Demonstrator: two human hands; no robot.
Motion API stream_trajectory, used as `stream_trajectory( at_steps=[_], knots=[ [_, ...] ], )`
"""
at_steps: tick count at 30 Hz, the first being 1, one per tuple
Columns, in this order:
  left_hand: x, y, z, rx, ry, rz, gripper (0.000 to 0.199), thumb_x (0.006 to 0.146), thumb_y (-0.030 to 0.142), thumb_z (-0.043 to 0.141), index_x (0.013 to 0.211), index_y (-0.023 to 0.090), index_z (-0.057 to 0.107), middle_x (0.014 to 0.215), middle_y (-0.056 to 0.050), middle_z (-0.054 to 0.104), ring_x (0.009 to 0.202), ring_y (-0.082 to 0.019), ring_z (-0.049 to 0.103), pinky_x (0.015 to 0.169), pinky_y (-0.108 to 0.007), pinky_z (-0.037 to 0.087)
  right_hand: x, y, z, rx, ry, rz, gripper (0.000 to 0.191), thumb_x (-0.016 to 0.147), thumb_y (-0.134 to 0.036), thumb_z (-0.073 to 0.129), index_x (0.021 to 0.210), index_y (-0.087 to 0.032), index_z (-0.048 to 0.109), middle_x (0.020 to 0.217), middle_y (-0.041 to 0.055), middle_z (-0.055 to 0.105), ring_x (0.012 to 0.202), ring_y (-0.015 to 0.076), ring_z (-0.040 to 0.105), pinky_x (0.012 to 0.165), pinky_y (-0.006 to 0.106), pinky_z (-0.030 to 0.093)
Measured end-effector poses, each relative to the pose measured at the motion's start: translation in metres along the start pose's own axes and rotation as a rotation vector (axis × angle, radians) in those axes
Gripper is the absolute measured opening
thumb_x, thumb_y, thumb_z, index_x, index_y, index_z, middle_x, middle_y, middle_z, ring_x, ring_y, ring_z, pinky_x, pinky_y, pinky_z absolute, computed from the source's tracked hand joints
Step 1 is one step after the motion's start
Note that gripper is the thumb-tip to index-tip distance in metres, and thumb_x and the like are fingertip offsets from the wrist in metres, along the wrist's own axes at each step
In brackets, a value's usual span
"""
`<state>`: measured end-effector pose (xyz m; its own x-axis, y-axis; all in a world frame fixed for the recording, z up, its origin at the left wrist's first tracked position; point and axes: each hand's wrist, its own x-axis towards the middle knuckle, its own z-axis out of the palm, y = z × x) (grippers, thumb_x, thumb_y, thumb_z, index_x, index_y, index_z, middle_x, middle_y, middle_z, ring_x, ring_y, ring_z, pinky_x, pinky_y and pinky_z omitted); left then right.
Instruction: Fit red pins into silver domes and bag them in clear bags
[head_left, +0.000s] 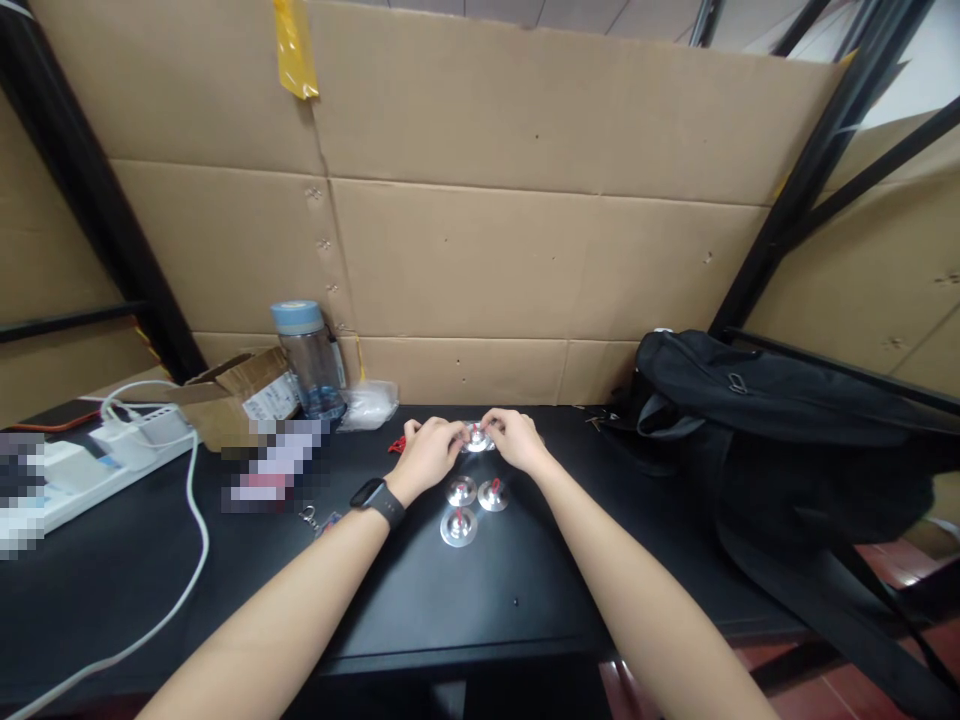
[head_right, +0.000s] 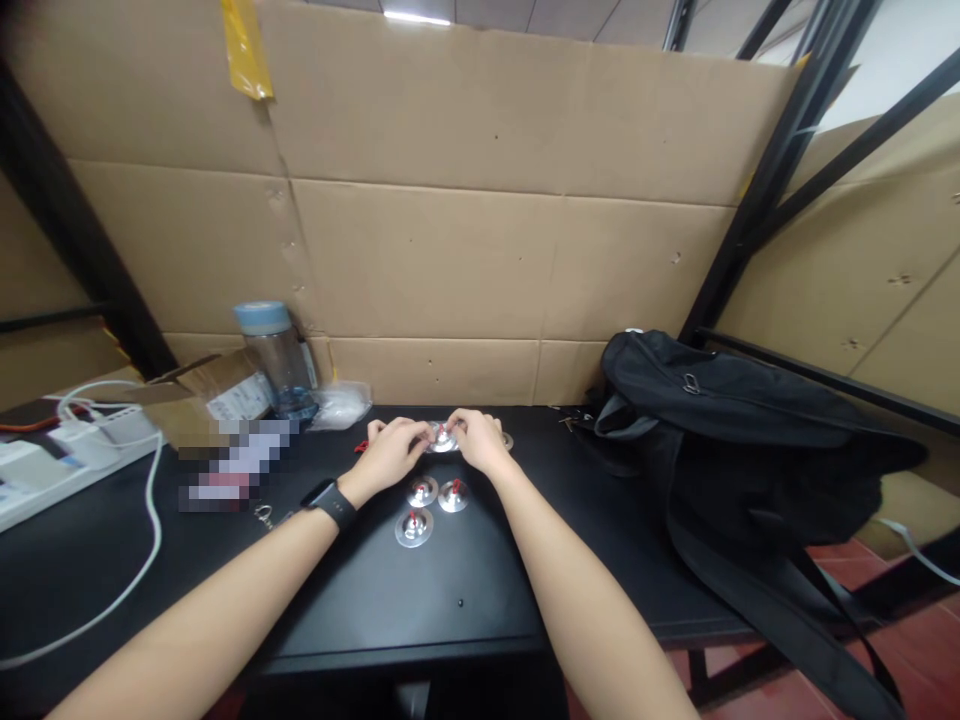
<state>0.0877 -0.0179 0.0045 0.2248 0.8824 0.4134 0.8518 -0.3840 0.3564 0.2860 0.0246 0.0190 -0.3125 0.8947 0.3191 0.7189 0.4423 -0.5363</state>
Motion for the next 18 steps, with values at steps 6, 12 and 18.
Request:
stream_trajectory(
  at_steps=[6, 12, 18],
  knots=[
    [-0.001, -0.001, 0.006, 0.154, -0.073, 0.153, 0.035, 0.096, 0.018, 0.042, 0.118, 0.03, 0.067, 0.127, -0.009, 0.066, 0.128, -0.028, 0.047, 0.097, -0.047, 0.03, 0.004, 0.003, 0.011, -0.211, -0.072, 0.028, 0.024, 0.092, -0.019, 0.053, 0.103, -0.026, 0.074, 0.105, 0.0056, 0.077, 0.104, 0.024, 0.067, 0.093, 0.037, 0.037],
    [0.0, 0.002, 0.005, 0.153, -0.169, 0.23, 0.041, 0.102, 0.029, 0.034, 0.136, 0.033, 0.057, 0.147, -0.008, 0.054, 0.13, -0.028, 0.049, 0.104, -0.053, 0.029, 0.006, 0.005, 0.016, -0.297, -0.123, -0.048, 0.029, 0.096, -0.025, 0.049, 0.115, -0.026, 0.071, 0.118, 0.0104, 0.07, 0.114, 0.0278, 0.059, 0.095, 0.042, 0.036],
    [0.008, -0.018, -0.002, 0.218, -0.186, 0.131, 0.041, 0.101, 0.036, 0.036, 0.136, 0.036, 0.058, 0.148, -0.006, 0.053, 0.139, -0.033, 0.041, 0.109, -0.063, 0.022, 0.005, 0.008, -0.003, -0.312, 0.002, 0.021, 0.024, 0.092, -0.024, 0.054, 0.108, -0.025, 0.071, 0.116, 0.0101, 0.065, 0.113, 0.0274, 0.054, 0.094, 0.043, 0.033]
  ],
)
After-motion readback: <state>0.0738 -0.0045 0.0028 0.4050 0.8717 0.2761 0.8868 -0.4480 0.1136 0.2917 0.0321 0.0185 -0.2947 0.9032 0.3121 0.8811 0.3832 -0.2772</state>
